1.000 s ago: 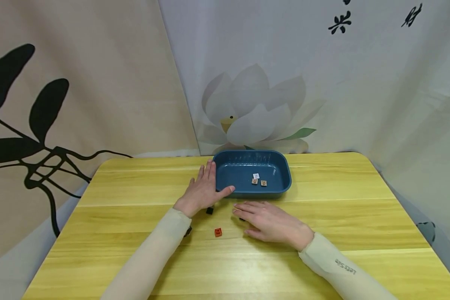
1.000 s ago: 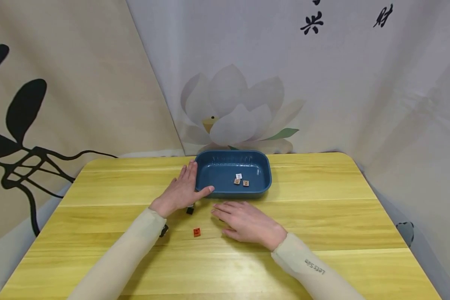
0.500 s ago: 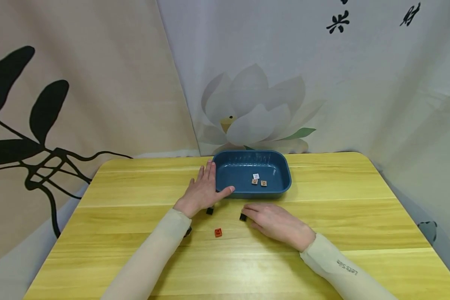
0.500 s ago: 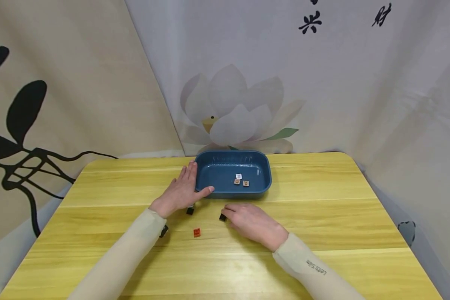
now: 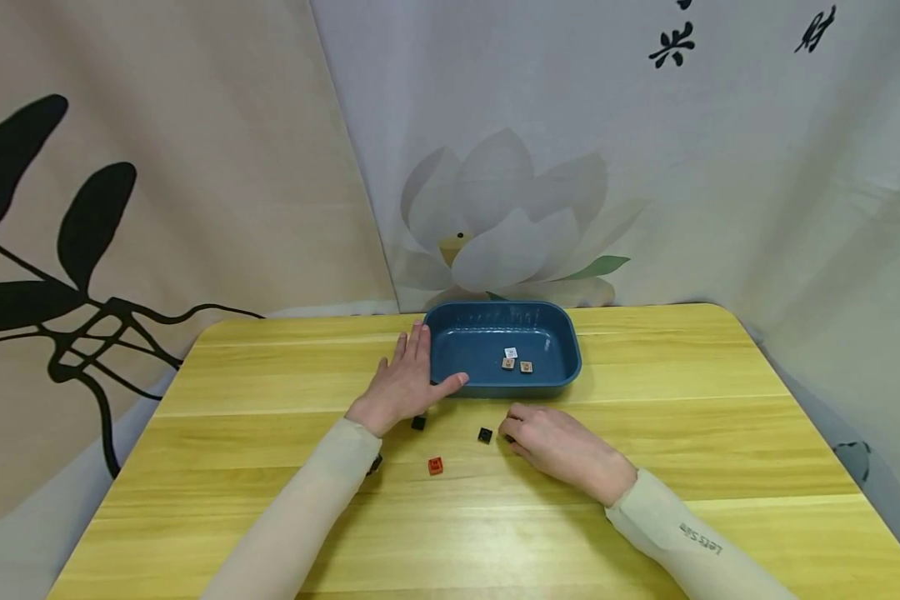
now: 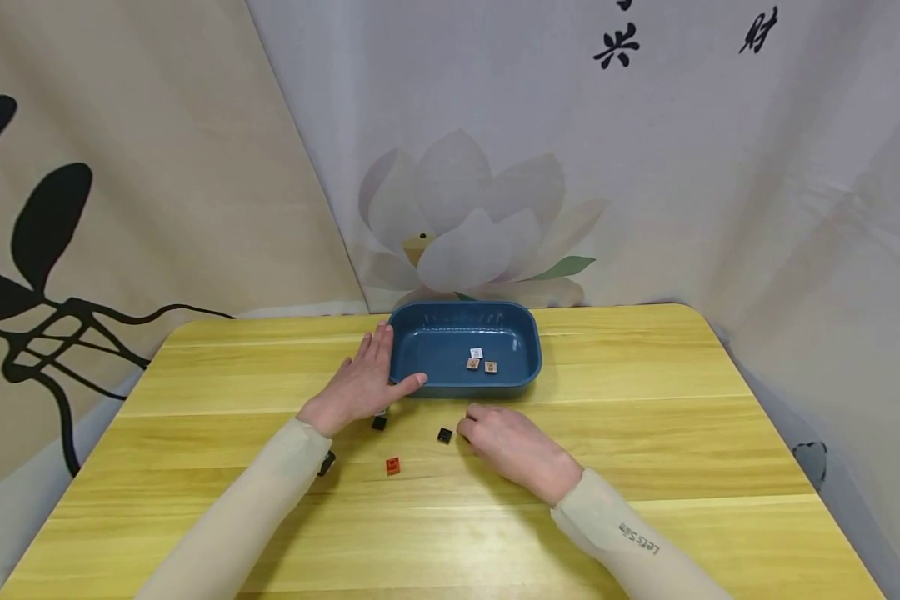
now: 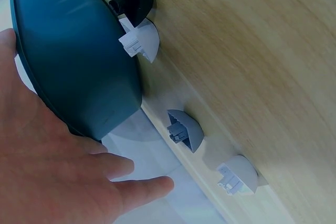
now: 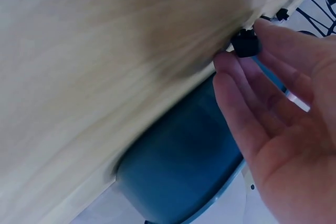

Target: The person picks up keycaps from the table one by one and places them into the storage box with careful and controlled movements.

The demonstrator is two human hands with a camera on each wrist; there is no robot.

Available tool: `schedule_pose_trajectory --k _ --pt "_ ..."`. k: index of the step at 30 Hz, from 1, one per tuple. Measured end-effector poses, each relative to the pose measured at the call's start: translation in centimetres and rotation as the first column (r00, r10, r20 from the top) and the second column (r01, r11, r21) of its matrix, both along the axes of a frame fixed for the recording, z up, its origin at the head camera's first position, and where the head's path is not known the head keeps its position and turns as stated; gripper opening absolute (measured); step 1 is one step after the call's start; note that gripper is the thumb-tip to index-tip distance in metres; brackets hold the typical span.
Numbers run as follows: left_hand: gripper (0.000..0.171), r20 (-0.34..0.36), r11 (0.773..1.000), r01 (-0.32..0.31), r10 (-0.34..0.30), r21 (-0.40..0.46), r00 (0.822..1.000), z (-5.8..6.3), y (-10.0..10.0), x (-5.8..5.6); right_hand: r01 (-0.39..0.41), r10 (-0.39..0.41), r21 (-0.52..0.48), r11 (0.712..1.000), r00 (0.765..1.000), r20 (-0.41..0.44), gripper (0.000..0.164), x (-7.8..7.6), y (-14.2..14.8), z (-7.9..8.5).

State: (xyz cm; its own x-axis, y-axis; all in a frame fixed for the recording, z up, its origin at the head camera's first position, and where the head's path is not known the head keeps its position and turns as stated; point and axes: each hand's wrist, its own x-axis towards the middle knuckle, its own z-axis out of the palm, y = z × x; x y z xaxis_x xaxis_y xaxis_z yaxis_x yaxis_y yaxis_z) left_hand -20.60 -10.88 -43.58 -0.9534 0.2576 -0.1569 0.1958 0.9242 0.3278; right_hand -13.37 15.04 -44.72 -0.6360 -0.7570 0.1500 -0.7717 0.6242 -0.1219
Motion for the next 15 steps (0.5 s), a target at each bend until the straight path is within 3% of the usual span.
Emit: schedule_pose_trajectory --k 15 --pt "0.118 0.009 1.000 0.000 0.000 0.013 1.000 0.09 -0.10 0.06 0.023 -0.023 -0.014 1.000 0.999 0.027 0.007 0.10 0.37 0.24"
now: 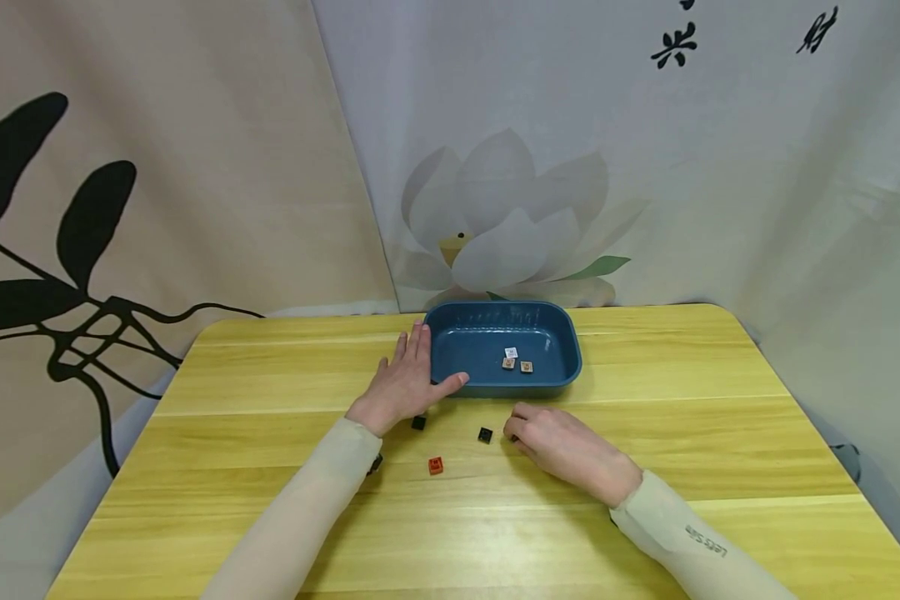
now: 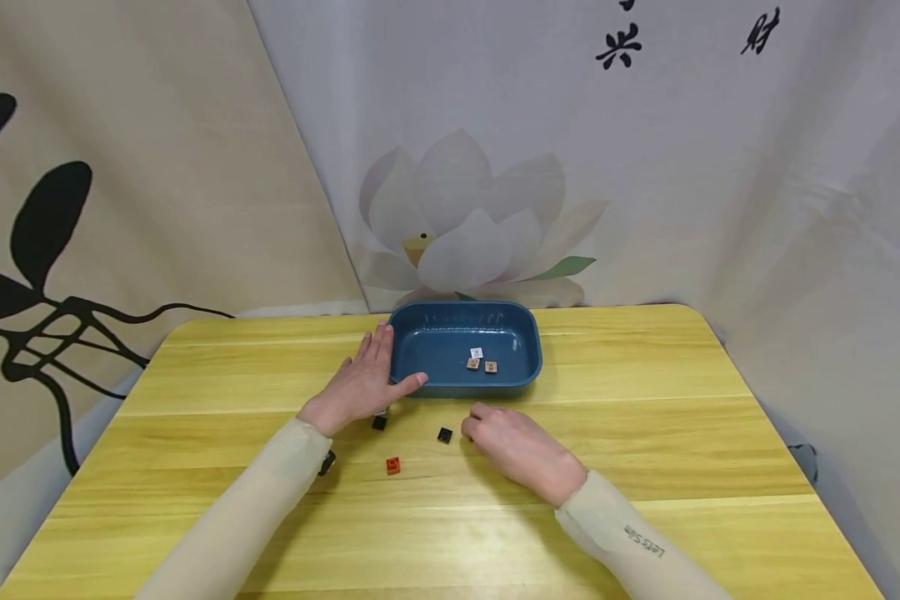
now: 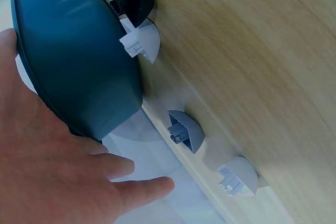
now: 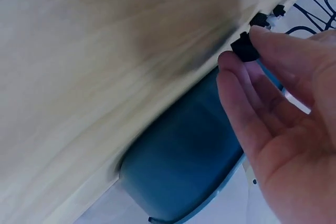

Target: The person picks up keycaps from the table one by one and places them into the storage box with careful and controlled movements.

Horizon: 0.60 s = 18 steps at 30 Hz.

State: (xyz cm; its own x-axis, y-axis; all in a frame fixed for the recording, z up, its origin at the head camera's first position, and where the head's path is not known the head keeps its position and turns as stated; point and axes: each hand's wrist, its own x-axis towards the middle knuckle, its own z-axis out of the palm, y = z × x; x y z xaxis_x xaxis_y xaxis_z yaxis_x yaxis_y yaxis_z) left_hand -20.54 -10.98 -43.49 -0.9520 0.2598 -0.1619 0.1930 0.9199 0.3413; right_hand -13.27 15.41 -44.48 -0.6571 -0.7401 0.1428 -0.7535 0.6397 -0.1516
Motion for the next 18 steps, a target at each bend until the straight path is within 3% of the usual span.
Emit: schedule_pose_trajectory --k 18 --pt "0.118 0.005 1.000 -0.004 0.005 -0.012 1.000 0.0 0.1 -0.1 0.051 -0.053 -0.111 0.992 0.998 -0.015 0.010 0.1 1.3 1.7"
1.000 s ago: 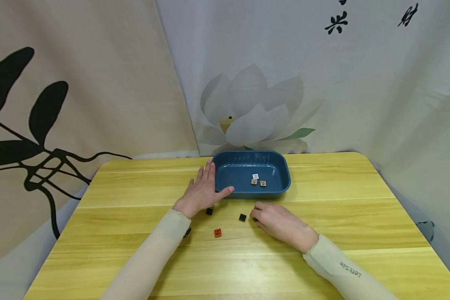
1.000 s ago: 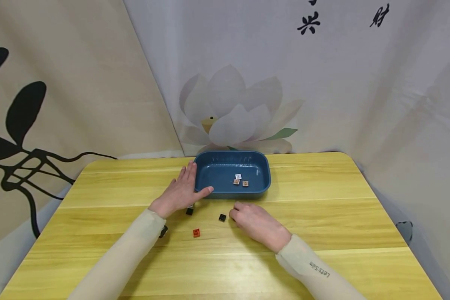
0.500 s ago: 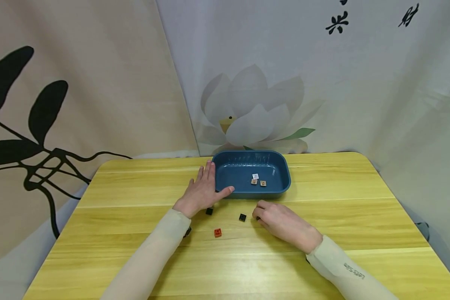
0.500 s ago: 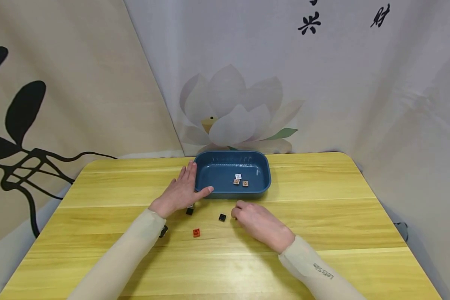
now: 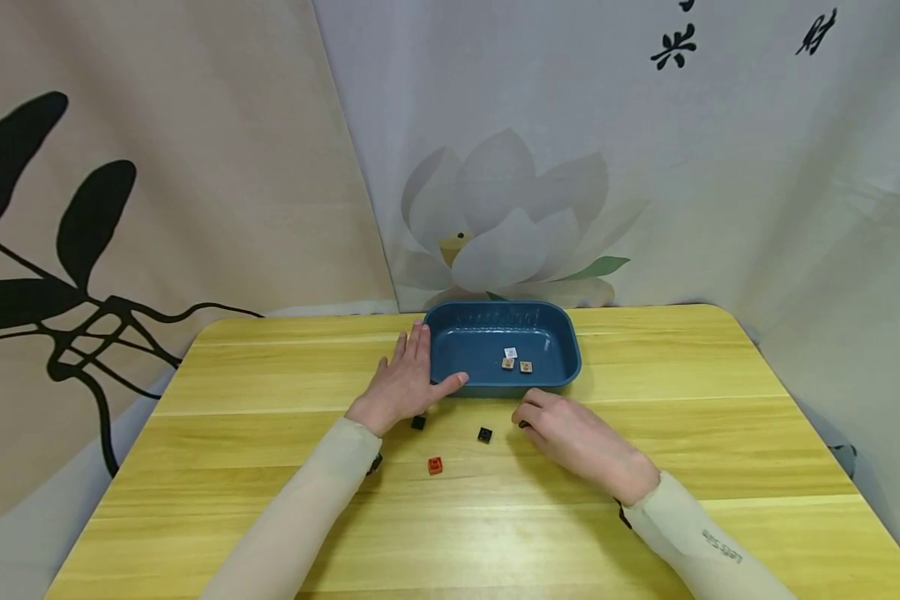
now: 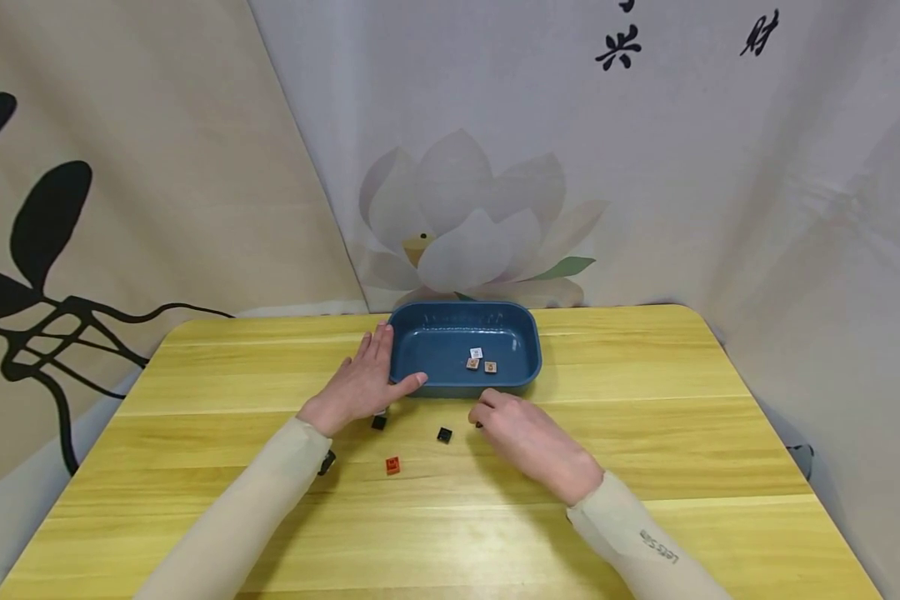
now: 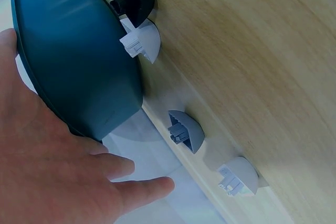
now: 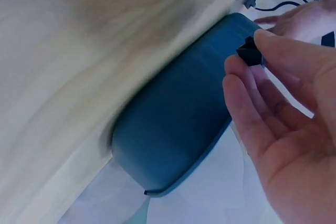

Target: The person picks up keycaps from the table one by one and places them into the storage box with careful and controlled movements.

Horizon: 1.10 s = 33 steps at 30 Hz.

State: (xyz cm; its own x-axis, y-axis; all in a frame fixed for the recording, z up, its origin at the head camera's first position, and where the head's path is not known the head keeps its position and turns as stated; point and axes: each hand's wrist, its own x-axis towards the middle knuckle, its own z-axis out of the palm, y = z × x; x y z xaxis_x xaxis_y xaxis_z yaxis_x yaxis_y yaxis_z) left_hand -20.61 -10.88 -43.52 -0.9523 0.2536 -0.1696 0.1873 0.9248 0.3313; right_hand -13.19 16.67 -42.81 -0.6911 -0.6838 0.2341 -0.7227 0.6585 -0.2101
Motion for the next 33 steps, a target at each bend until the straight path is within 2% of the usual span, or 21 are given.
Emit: schedule_pose_trajectory --k 9,22,33 --pt "0.118 0.004 1.000 0.001 -0.001 -0.001 1.000 -0.1 0.0 0.0 0.067 -0.068 -0.068 0.995 0.998 -0.007 0.017 -0.1 0.5 1.3" --pt "0.117 -0.005 1.000 0.008 -0.008 0.007 1.000 0.0 -0.1 0.0 0.069 -0.080 -0.138 0.988 0.994 -0.073 0.021 -0.6 0.9 2.5" --pt "0.116 -0.007 1.000 0.009 -0.009 0.007 1.000 0.1 -0.1 0.1 0.157 -0.180 -0.246 0.956 0.981 -0.073 0.017 -1.8 1.3 2.8"
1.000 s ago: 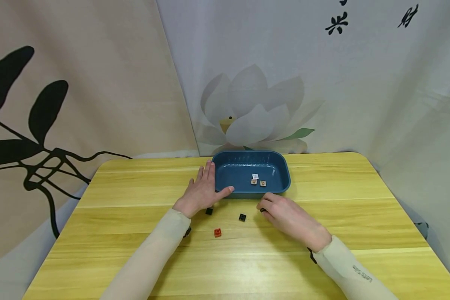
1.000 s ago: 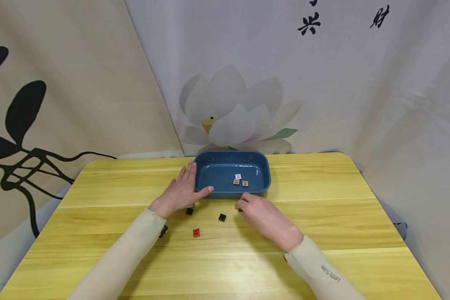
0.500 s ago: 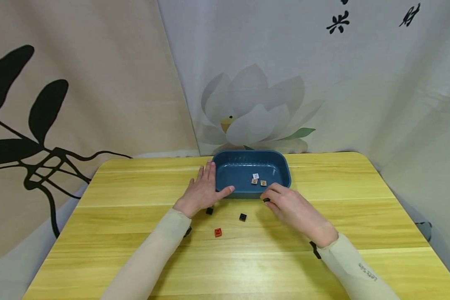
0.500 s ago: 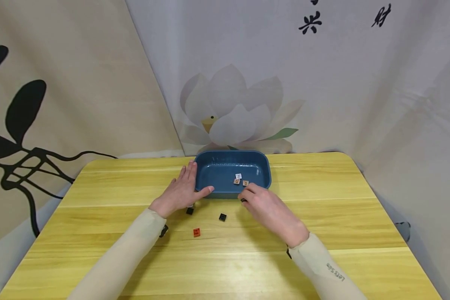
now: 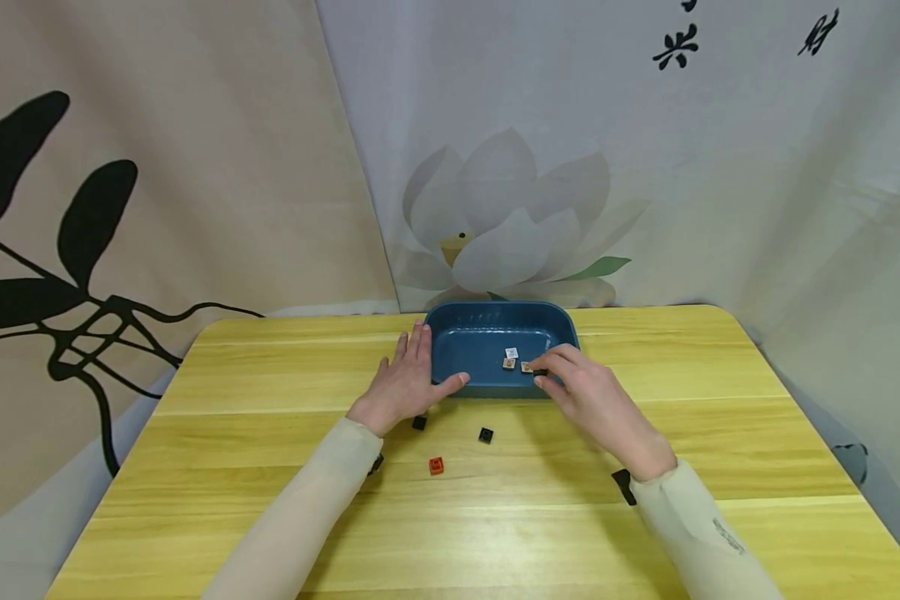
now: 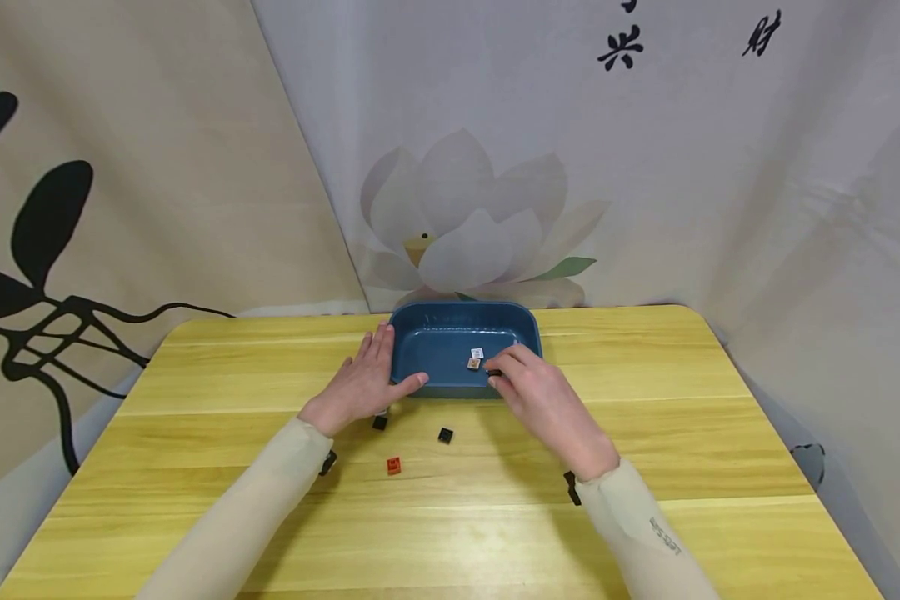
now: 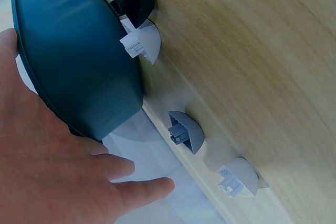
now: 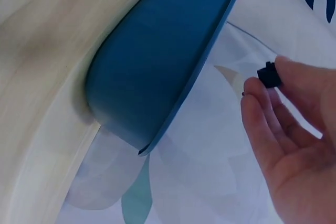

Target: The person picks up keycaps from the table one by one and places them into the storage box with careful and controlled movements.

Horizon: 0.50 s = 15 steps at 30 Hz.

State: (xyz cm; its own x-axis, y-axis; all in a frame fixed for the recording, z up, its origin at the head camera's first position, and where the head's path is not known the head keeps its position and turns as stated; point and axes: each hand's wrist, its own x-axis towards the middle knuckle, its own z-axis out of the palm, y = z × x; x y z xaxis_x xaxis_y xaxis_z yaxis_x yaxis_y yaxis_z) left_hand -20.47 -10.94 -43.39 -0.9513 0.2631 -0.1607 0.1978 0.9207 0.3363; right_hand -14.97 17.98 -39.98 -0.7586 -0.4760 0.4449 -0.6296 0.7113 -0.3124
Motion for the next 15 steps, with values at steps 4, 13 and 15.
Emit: schedule_pose_trajectory --k 4,13,15 --pt "0.116 -0.001 1.000 -0.001 0.001 -0.001 1.000 0.0 0.0 0.0 0.025 -0.027 -0.055 0.998 0.999 -0.033 0.018 -0.6 0.1 0.0" --pt "0.116 0.003 1.000 -0.004 0.004 0.002 1.000 0.1 0.0 0.1 0.085 -0.086 -0.085 0.993 0.996 -0.009 0.019 -2.0 -0.2 -0.2" --pt "0.116 0.002 1.000 -0.004 0.004 0.005 1.000 0.1 0.0 0.1 0.085 -0.086 -0.079 0.993 0.996 -0.008 0.019 -2.3 -0.3 -0.3"
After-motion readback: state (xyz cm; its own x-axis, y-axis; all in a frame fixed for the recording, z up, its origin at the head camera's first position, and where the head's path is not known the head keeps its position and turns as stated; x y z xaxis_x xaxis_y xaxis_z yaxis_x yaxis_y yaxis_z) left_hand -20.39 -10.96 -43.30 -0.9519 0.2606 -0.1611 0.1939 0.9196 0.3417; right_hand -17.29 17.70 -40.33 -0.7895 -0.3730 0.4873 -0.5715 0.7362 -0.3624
